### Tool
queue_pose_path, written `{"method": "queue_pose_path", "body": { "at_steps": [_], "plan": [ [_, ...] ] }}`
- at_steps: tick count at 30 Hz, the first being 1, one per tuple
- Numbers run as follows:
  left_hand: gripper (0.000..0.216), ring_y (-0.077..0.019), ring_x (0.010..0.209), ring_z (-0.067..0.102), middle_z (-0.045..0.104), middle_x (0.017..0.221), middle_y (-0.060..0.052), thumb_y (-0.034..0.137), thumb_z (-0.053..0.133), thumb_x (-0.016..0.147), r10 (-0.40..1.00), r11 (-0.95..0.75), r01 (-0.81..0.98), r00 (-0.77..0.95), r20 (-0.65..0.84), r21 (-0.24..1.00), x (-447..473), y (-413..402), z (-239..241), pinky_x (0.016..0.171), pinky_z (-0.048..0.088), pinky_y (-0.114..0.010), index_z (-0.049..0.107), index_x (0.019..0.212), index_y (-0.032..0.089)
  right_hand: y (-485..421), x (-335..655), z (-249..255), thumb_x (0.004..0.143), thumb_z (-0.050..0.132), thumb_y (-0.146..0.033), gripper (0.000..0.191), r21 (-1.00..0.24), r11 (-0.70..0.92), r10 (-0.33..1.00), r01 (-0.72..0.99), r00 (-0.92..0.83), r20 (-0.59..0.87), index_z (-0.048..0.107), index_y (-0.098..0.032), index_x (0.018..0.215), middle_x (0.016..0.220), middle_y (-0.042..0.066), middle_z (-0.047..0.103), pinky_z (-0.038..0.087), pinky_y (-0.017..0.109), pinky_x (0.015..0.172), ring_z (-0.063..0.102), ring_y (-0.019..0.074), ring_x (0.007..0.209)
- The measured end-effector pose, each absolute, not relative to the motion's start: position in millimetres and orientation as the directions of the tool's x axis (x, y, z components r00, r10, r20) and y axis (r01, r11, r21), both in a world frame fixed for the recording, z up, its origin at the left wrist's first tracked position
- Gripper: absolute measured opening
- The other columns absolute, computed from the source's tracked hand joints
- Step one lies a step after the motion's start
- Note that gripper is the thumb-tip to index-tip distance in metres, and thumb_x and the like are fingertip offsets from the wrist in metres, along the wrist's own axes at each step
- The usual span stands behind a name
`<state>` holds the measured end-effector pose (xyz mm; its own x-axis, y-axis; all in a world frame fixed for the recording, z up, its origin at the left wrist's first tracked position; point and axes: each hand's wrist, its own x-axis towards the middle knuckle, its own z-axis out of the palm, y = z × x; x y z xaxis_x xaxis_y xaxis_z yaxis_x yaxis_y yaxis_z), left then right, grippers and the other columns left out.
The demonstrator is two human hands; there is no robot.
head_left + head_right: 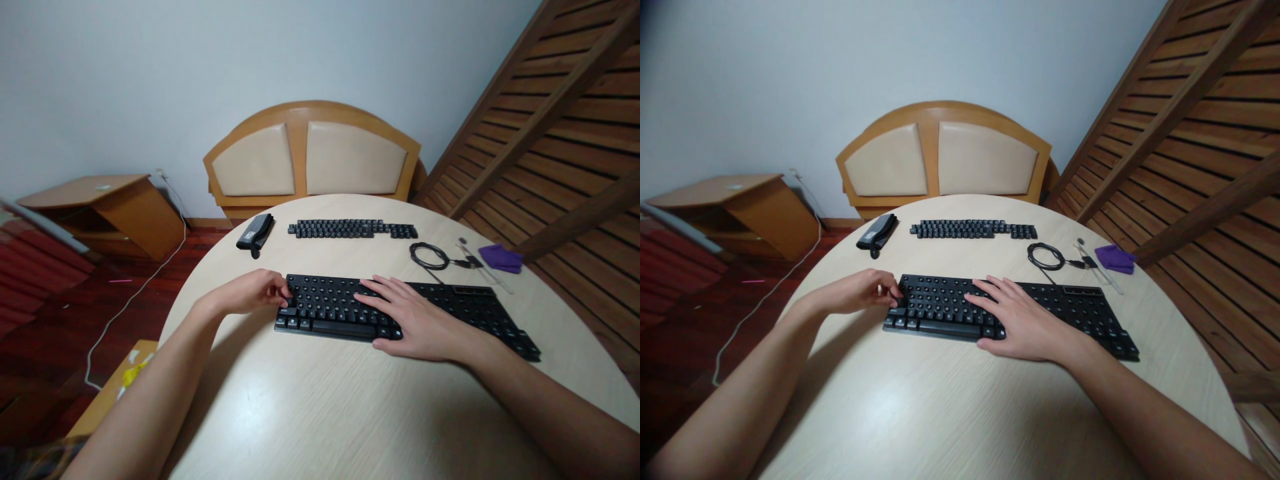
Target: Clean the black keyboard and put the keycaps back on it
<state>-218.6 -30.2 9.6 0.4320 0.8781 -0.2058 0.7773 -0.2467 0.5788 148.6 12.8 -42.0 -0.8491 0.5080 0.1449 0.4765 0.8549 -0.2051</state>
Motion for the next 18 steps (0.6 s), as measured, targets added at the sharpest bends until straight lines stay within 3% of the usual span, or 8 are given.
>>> {"method": "queue_pose_path", "body": {
  "at_steps": [9, 18],
  "plan": [
    [0.031, -0.0168, 0.075, 0.066, 0.076, 0.087, -0.007, 0.038, 0.059, 0.092, 0.867, -0.26, 0.768, 0.453, -0.21, 0.585, -220.9, -26.4, 6.9, 0.069, 0.049, -0.026, 0.077, 0.093, 0.014, 14.8, 148.6, -42.5, 0.083, 0.072, -0.053, 0.079, -0.248, 0.841, 0.518, 0.481, -0.848, 0.112, 0.046, -0.027, 0.152, 0.164, 0.012, 0.034, 0.024, 0.065, 0.121, 0.028, 0.0403, 0.15],
    [0.025, -0.0149, 0.071, 0.061, 0.075, 0.08, -0.004, 0.036, 0.064, 0.086, 0.878, -0.149, 0.732, 0.408, -0.253, 0.664, -220.6, -24.5, 3.2, 0.067, 0.046, -0.025, 0.078, 0.087, 0.015, 15.4, 149.1, -43.1, 0.083, 0.071, -0.054, 0.079, -0.255, 0.84, 0.516, 0.478, -0.849, 0.109, 0.044, -0.028, 0.153, 0.165, 0.01, 0.032, 0.023, 0.065, 0.121, 0.028, 0.0401, 0.151]
  ]
}}
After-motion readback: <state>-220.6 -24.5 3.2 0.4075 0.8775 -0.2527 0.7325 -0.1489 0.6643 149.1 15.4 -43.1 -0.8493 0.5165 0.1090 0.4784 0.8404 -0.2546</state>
